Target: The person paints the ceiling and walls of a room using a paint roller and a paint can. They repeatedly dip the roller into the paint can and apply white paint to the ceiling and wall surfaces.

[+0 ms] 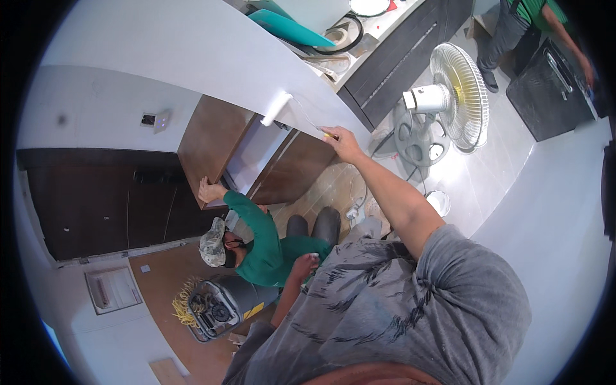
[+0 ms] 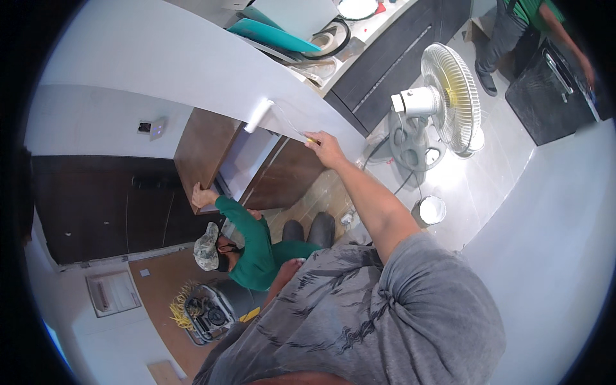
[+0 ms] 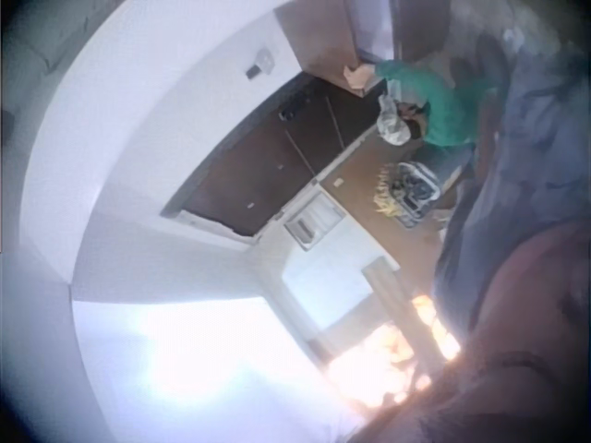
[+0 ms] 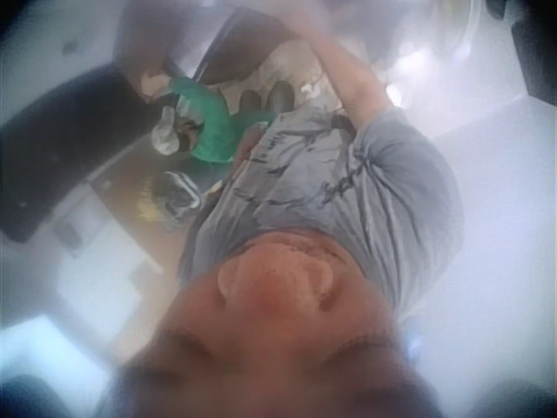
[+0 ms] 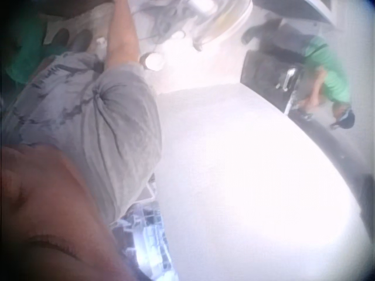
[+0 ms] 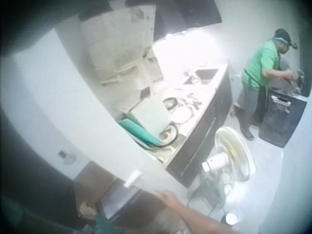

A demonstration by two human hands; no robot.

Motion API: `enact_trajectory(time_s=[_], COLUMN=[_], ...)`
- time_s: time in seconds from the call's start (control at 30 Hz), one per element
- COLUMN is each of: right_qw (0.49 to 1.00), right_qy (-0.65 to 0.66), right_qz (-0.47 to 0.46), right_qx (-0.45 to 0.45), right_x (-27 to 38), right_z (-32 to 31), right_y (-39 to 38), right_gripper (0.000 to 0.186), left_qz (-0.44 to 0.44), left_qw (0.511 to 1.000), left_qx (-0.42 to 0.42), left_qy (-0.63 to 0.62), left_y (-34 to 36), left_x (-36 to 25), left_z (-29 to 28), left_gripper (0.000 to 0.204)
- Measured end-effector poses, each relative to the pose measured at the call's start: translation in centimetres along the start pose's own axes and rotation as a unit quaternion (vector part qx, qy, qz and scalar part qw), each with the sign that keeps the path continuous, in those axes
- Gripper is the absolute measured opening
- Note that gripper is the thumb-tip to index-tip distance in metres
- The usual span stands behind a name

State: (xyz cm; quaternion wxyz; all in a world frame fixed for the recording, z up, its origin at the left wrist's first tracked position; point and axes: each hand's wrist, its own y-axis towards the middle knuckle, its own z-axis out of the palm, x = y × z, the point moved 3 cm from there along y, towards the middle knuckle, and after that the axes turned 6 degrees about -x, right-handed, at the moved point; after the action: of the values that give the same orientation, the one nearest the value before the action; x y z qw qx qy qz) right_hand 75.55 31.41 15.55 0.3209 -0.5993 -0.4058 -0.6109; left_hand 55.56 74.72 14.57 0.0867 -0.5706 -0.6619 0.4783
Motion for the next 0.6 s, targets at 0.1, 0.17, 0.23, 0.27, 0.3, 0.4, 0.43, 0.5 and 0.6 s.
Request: enact_trajectory(time_s=[0.1, 0.17, 0.23, 0.27, 0.3, 0.4, 0.43, 0.5, 0.6], right_qw=[0.992, 0.987, 0.979, 0.973, 0.966, 0.936, 0.925, 0.894, 0.83], right_qy=[-0.077, -0.109, -0.136, -0.146, -0.171, -0.24, -0.284, -0.309, -0.313], right_qz=[0.105, 0.119, 0.149, 0.17, 0.185, 0.252, 0.249, 0.323, 0.46], right_qx=[-0.002, 0.007, 0.035, 0.054, 0.062, 0.06, 0.038, 0.008, -0.036], right_x=[-7.7, -11.4, -13.2, -13.3, -16.1, -22.0, -23.0, -23.1, -24.6], right_z=[-1.5, -3.4, -5.9, -7.8, -9.9, -16.8, -19.3, -22.8, -25.6], right_y=[-3.9, -6.3, -9.5, -11.3, -13.1, -20.8, -24.0, -29.2, -35.6], right_gripper=[0.04, 0.04, 0.04, 0.04, 0.039, 0.04, 0.041, 0.042, 0.035], left_qz=[0.027, 0.017, 0.085, 0.116, 0.127, 0.103, 0.104, 0.122, 0.117], left_qw=[0.999, 0.999, 0.992, 0.986, 0.981, 0.978, 0.977, 0.975, 0.982], left_qx=[0.0, 0.024, 0.03, 0.028, 0.027, 0.032, 0.04, 0.066, 0.118], left_qy=[-0.041, 0.04, 0.089, 0.117, 0.147, 0.18, 0.183, 0.176, 0.092], left_y=[-0.4, -1.2, 2.4, 3.4, 3.8, 3.0, 2.6, 2.6, 3.6], left_x=[-1.2, -3.0, 6.3, 10.3, 9.8, 5.3, 2.9, -2.4, -3.7], left_z=[0.4, 0.5, 1.8, 2.0, 1.6, 0.9, 0.7, 0.4, 0.6], left_gripper=[0.027, 0.028, 0.03, 0.031, 0.031, 0.031, 0.031, 0.031, 0.03])
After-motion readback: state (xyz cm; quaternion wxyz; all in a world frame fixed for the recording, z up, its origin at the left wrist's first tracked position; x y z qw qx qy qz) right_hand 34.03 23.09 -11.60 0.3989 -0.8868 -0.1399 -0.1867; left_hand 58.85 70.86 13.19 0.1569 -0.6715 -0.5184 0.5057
